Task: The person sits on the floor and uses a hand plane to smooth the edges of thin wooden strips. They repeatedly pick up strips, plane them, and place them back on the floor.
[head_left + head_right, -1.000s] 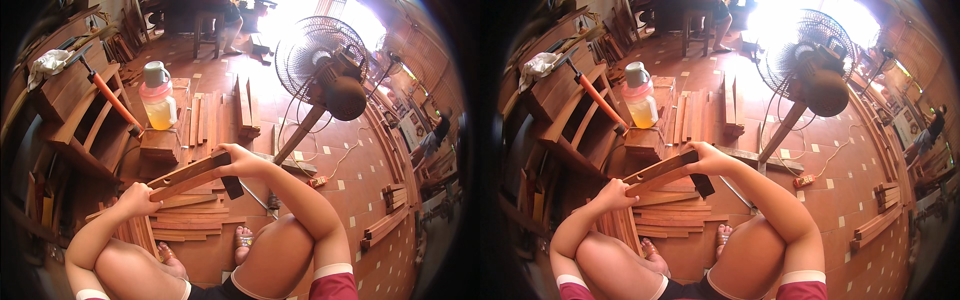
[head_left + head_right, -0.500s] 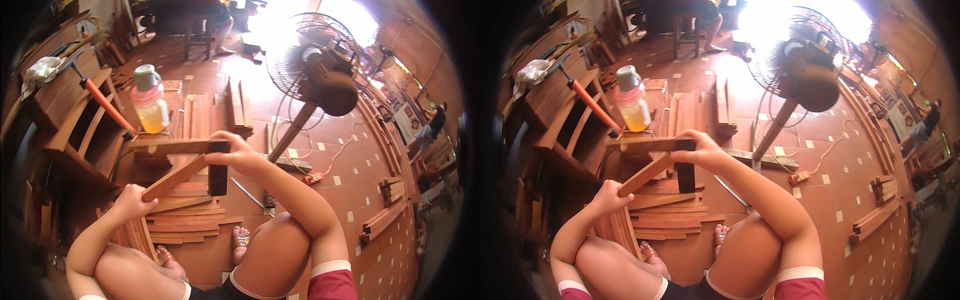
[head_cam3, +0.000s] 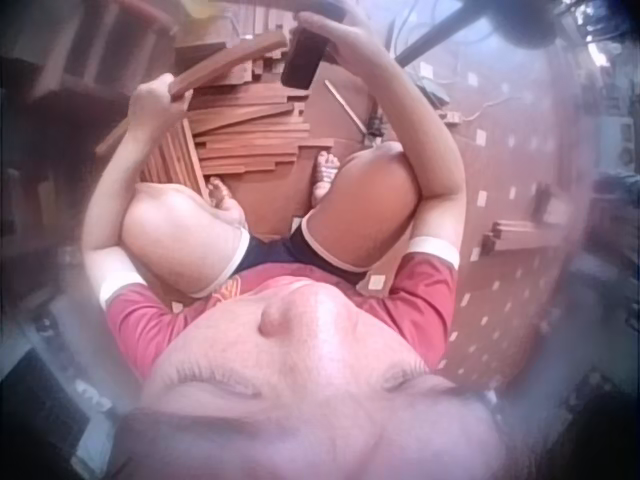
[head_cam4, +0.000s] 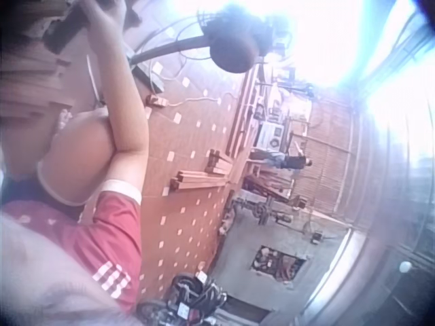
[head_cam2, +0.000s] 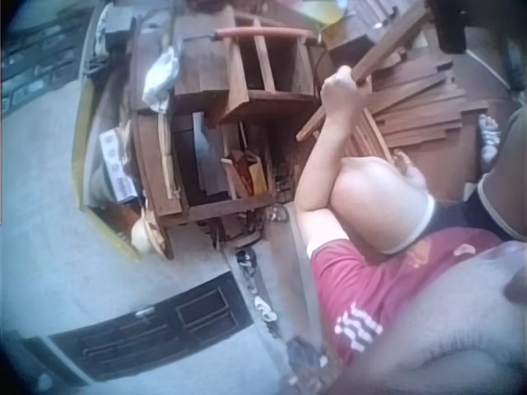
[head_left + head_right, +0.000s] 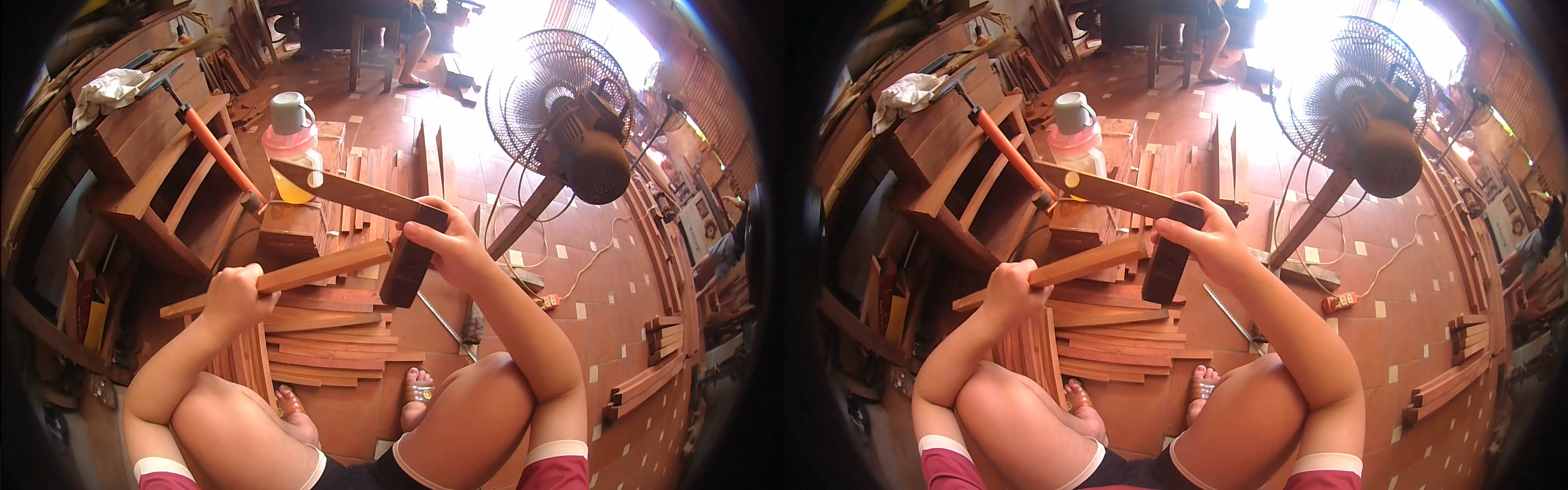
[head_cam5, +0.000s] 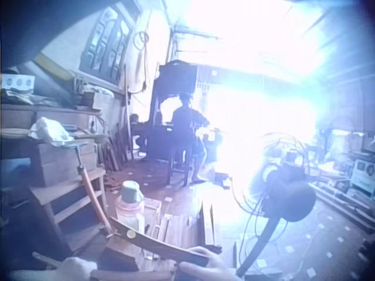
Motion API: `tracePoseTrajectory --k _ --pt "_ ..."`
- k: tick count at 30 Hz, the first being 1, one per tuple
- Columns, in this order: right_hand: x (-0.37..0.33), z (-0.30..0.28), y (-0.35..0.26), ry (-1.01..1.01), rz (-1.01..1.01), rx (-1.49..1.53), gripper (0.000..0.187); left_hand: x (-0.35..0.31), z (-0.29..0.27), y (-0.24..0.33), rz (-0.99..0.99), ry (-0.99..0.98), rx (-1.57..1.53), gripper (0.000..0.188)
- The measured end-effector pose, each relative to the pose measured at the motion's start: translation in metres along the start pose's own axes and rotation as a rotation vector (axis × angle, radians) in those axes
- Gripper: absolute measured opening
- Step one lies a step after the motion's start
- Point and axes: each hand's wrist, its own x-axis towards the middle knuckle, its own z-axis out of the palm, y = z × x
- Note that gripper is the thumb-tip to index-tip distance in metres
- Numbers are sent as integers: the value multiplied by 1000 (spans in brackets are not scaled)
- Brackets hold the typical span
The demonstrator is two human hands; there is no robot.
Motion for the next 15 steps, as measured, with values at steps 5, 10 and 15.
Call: tracePoseTrajectory --k 5,10,15 --pt "-2 0 3 -26 18 -43 39 2 -3 -2 49 133 113 59" --pt "-4 4 1 -68 50 -214 36 0 -4 -5 216 199 217 68" --pt "-5 8 1 -114 83 -317 37 -3 -5 -8 258 247 223 65"
